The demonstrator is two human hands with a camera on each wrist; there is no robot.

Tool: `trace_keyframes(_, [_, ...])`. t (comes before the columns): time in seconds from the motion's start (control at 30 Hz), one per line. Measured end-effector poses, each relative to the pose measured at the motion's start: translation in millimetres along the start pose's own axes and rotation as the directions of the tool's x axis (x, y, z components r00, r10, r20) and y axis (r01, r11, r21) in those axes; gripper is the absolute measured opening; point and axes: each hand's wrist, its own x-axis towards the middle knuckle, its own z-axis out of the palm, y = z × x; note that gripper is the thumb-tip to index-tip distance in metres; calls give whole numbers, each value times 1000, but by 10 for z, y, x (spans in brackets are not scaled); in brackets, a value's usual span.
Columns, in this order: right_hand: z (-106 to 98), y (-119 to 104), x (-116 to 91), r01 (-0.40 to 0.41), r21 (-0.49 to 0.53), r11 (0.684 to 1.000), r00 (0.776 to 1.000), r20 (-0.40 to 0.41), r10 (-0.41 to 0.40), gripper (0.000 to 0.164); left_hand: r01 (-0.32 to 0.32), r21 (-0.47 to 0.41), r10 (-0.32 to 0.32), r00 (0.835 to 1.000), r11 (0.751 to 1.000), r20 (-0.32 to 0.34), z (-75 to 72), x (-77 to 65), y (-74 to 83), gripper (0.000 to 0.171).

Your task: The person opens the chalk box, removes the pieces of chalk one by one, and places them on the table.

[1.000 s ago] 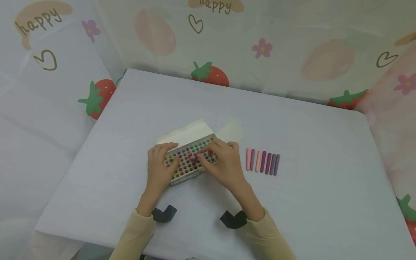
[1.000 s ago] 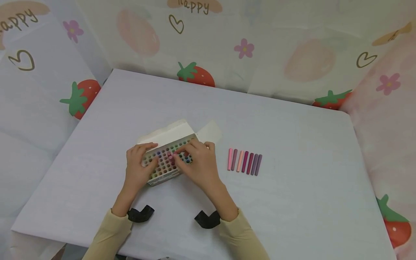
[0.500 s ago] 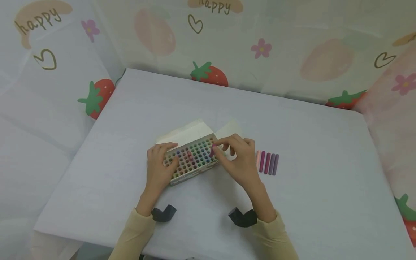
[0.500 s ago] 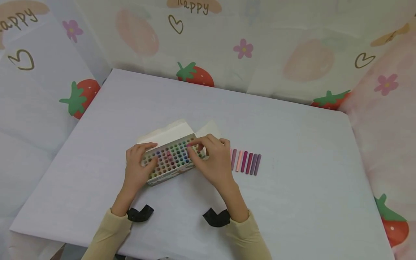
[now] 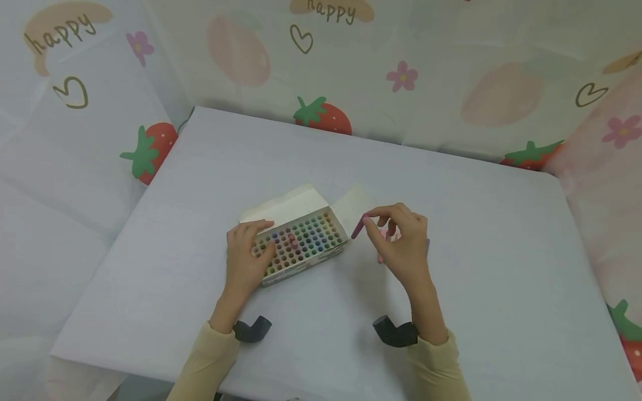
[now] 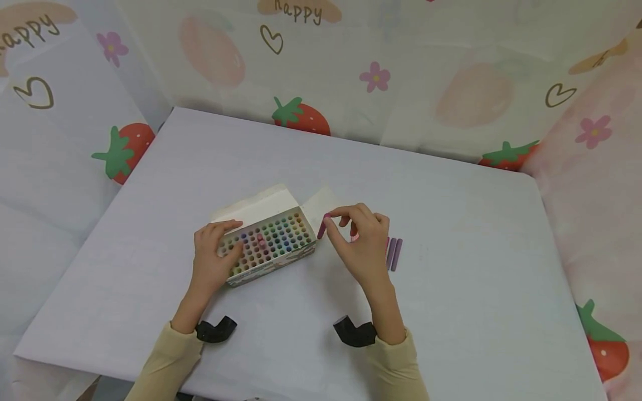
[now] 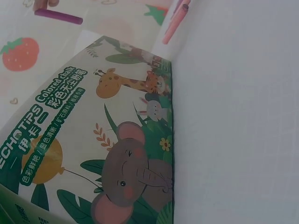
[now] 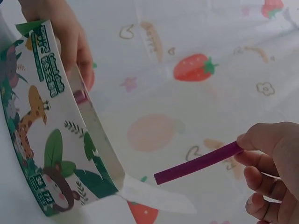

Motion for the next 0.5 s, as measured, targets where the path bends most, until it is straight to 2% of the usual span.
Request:
trace_keyframes(0.13, [-90,68,-4,-14,-7,1000,999,-32,13,9,-12,-6,12,1000,1000,-5,1,5,-12,34])
trace_keyframes(0.37, [-244,190,-15,17,-32,999,996,-83,-19,8,-28,-14,28,999,1000,-15,19,8,-39,34])
trace_keyframes(0.5, [-319,271,-47,8,-48,999,994,-104,-13,9,-28,-16,27,1000,999,-13,18,12,-39,34])
